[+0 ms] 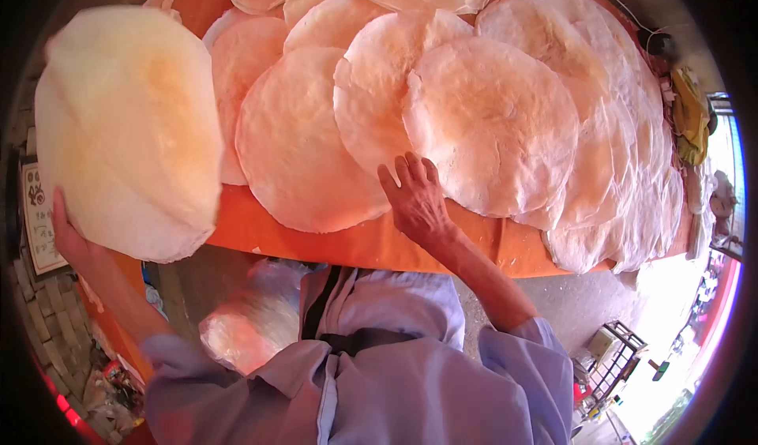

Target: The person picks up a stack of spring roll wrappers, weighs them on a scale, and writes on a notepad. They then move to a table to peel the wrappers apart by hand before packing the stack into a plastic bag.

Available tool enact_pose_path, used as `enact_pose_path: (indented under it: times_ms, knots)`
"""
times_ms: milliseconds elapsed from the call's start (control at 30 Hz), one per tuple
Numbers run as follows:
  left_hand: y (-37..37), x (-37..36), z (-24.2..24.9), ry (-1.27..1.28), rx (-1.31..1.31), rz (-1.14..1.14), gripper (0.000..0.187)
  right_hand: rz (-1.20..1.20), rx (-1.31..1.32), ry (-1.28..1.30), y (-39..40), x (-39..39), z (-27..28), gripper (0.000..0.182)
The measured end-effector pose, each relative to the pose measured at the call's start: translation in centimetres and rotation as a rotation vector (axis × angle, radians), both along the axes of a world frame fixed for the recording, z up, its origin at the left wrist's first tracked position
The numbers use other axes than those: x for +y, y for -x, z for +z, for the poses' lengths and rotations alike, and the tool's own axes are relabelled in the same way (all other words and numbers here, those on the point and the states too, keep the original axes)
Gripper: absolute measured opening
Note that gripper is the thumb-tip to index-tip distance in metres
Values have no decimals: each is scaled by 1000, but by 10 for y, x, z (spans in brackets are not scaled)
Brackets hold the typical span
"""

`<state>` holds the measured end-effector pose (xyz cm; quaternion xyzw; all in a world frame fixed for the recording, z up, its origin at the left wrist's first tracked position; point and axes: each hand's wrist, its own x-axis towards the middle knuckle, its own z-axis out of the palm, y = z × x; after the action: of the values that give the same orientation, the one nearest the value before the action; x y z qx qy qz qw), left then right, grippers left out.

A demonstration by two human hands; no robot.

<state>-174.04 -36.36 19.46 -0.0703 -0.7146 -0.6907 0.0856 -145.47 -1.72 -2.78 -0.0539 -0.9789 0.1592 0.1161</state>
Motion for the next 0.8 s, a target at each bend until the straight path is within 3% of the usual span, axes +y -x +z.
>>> enact_pose_path:
  times_ms: [67, 133, 200, 233, 267, 300, 433, 467, 500, 567, 600, 633, 667, 700, 800]
  knots:
    - [1, -21, -14, -320, -224, 111, 52, -44, 25, -155, 10, 1, -11, 45]
    - [12, -104, -98, -464, -378, -51, 53, -123, 65, -177, 9, 2, -8, 40]
    - [-1, -131, -180, -368, -545, -131, 50, -155, 20, -188, 5, 6, -7, 35]
    - [-26, -109, -193, -329, -600, -111, 51, -167, 1, -193, 5, 8, -6, 33]
    - [-36, -119, -227, -299, -760, -83, 40, -128, 96, -214, 9, 14, -1, 25]
    - [-46, -130, -261, -219, -825, 95, 38, -128, 118, -213, 16, 19, 11, 22]
    - [-68, -134, -274, -8, -785, 167, 36, -132, 279, -106, 42, 32, 101, 9]
    - [-68, -142, -278, 27, -630, 140, 36, -166, 368, -75, 51, 31, 133, 7]
    - [-66, -153, -284, 61, -472, 115, 35, -203, 406, 24, 57, 37, 164, 4]
    - [-61, -154, -283, 187, -250, 158, 33, -430, 390, 621, 58, 58, 211, 15]
    - [-56, -144, -273, 274, -186, 227, 32, -481, 388, 627, 56, 71, 239, 16]
    - [-53, -134, -263, 356, -122, 295, 31, -391, 412, 859, 40, 98, 248, 20]
    - [-54, -127, -257, 404, -111, 309, 30, -458, 487, 1076, 38, 106, 254, 25]
    - [-57, -120, -251, 452, -101, 326, 30, -530, 501, 975, 27, 117, 252, 26]
    - [-74, -87, -232, 454, -131, 239, 30, -721, 574, 1096, -22, 132, 200, 28]
